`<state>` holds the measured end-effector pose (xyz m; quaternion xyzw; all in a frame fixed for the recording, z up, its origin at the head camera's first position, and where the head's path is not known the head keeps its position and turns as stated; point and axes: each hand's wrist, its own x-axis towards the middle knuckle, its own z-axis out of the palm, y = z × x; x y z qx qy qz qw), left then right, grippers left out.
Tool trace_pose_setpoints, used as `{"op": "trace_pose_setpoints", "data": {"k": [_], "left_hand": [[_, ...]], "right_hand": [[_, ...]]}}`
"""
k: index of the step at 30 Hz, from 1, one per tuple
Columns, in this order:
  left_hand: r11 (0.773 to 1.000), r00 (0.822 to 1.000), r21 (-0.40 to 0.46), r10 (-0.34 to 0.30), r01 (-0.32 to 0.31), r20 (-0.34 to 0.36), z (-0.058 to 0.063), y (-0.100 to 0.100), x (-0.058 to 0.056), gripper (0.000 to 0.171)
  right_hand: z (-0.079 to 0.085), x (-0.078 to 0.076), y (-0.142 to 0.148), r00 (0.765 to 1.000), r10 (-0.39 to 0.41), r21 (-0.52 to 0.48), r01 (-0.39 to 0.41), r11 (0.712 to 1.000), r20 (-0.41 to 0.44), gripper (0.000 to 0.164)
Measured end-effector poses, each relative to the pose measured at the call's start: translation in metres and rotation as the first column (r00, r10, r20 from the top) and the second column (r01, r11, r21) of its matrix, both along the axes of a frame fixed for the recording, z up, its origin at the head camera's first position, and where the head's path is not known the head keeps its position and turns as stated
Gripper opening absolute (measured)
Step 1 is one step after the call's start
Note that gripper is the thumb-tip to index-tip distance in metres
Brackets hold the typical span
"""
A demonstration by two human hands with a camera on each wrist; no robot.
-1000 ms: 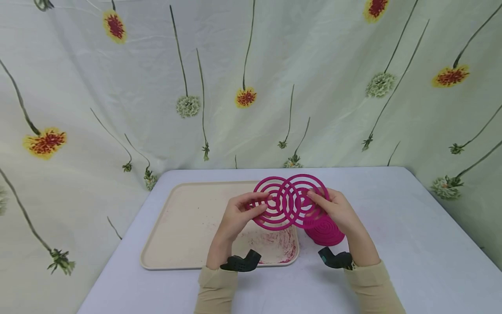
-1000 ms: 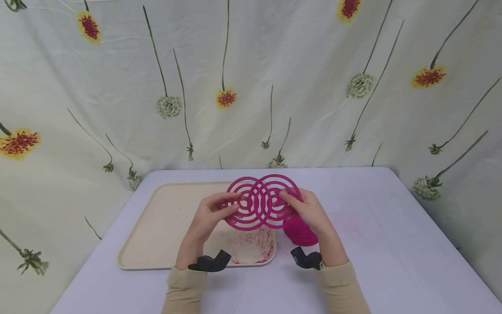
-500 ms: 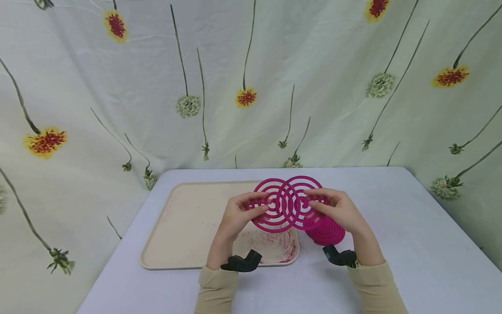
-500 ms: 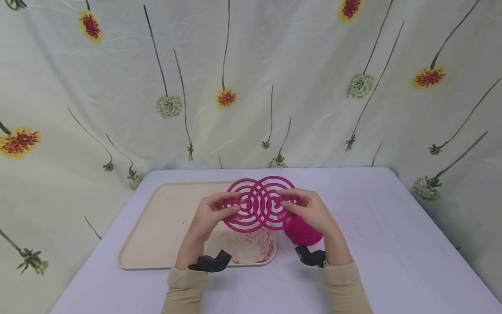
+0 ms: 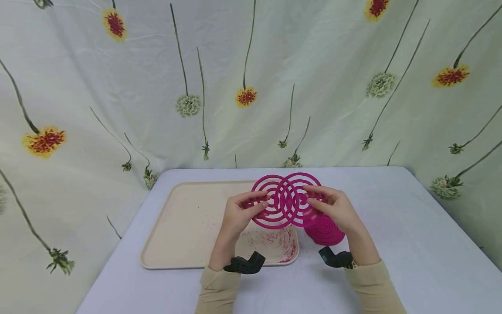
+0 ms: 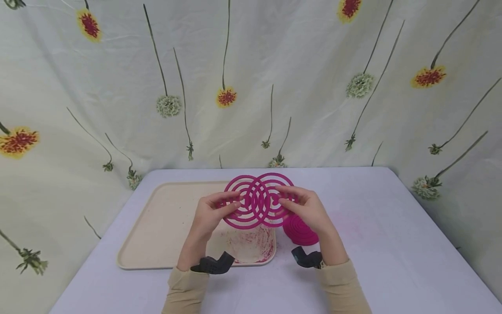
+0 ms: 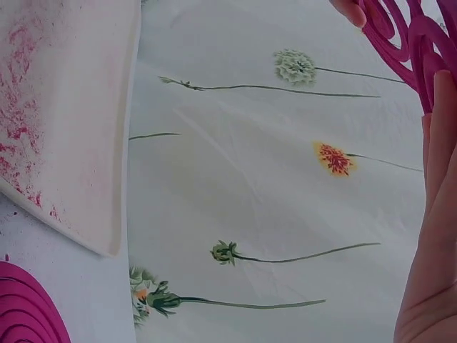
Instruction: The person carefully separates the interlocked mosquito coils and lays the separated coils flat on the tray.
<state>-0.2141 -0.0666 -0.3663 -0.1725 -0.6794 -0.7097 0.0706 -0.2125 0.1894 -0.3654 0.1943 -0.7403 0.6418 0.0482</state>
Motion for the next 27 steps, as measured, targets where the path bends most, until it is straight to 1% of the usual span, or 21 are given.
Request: {"op": "trace_pose_setpoints", "data": {"k": [2,4,7,9,10,11,13,16,18,20,23,25,27], "left_hand": [[0.998,1.000,0.047,0.030,-0.030,-0.001,0.001,0.005,0.001,0.026],[0.991,0.996,0.105,0.086,-0.088,0.019,0.002,0.011,0.002,0.027],[0.962,0.984,0.211,0.167,-0.175,0.054,0.000,0.023,0.003,0.028],[0.940,0.975,0.261,0.208,-0.221,0.075,-0.002,0.031,0.004,0.030],[0.932,0.974,0.284,0.215,-0.227,0.073,-0.004,0.034,0.004,0.030],[0.925,0.974,0.305,0.216,-0.226,0.067,-0.005,0.037,0.004,0.031],[0.920,0.976,0.328,0.211,-0.214,0.046,-0.008,0.040,0.004,0.033],[0.921,0.984,0.353,0.178,-0.164,-0.006,-0.009,0.042,0.005,0.035],[0.923,0.988,0.363,0.151,-0.129,-0.034,-0.009,0.043,0.005,0.036],[0.926,0.991,0.365,0.123,-0.095,-0.053,-0.008,0.043,0.005,0.037],[0.934,0.993,0.352,0.095,-0.065,-0.068,-0.008,0.044,0.005,0.040],[0.938,0.993,0.340,0.095,-0.064,-0.075,-0.008,0.045,0.006,0.041],[0.940,0.992,0.333,0.102,-0.070,-0.079,-0.009,0.045,0.005,0.040]], "right_hand": [[0.000,0.000,-0.002,1.000,-0.012,-0.058,0.012,0.998,-0.001,0.038],[-0.001,-0.001,-0.007,0.999,-0.042,-0.124,0.041,0.991,-0.006,0.038],[-0.003,-0.001,-0.016,0.994,-0.112,-0.242,0.109,0.964,-0.001,0.039],[-0.004,-0.001,-0.022,0.984,-0.176,-0.284,0.169,0.944,0.002,0.040],[-0.004,-0.001,-0.025,0.979,-0.205,-0.297,0.195,0.935,-0.001,0.040],[-0.005,-0.001,-0.028,0.973,-0.233,-0.308,0.220,0.925,-0.004,0.039],[-0.005,-0.001,-0.032,0.959,-0.283,-0.321,0.263,0.910,-0.018,0.037],[-0.005,0.001,-0.037,0.940,-0.337,-0.337,0.301,0.892,-0.051,0.036],[-0.006,0.001,-0.040,0.933,-0.353,-0.342,0.309,0.888,-0.075,0.035],[-0.007,0.001,-0.042,0.934,-0.340,-0.347,0.287,0.893,-0.105,0.036],[-0.010,0.001,-0.046,0.944,-0.297,-0.340,0.234,0.911,-0.145,0.038],[-0.011,0.000,-0.047,0.948,-0.271,-0.342,0.202,0.918,-0.167,0.039],[-0.012,0.000,-0.047,0.948,-0.266,-0.336,0.197,0.921,-0.175,0.038]]}}
